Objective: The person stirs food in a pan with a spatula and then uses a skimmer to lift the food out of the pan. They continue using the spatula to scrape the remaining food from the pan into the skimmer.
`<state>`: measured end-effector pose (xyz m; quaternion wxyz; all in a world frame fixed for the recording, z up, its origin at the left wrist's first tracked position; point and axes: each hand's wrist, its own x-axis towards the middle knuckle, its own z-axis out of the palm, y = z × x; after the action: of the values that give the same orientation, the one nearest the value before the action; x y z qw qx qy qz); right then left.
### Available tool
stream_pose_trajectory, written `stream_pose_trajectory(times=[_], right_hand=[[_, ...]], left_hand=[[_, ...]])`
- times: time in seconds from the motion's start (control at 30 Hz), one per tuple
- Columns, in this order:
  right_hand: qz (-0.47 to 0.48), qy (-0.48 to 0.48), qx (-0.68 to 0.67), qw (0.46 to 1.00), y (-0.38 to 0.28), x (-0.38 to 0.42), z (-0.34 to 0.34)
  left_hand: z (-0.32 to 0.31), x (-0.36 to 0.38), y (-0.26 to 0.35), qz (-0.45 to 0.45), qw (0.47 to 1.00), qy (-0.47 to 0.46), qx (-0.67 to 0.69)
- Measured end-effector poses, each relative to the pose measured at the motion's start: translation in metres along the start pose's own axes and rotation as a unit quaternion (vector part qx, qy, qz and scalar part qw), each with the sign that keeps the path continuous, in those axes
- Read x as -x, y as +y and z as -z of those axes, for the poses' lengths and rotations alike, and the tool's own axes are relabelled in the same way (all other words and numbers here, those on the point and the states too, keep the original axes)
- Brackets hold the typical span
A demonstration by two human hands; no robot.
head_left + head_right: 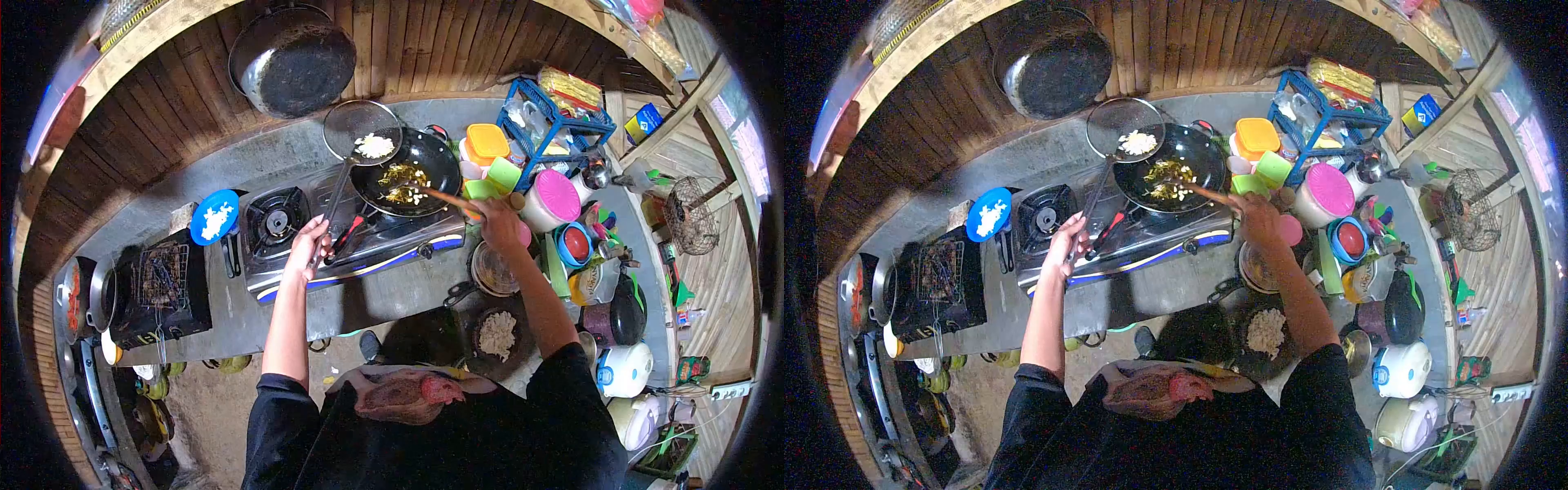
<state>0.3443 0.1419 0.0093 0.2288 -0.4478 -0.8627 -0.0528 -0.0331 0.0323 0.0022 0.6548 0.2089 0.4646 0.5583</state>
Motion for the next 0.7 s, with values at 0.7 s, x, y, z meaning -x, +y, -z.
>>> stream_pose_trajectory(times=[0.7], right_hand=[[0.023, -0.004, -0.002, 1.000, -0.030, -0.008, -0.010]], left_hand=[[0.014, -0.006, -0.009, -0.020, 1.000, 0.017, -0.011]])
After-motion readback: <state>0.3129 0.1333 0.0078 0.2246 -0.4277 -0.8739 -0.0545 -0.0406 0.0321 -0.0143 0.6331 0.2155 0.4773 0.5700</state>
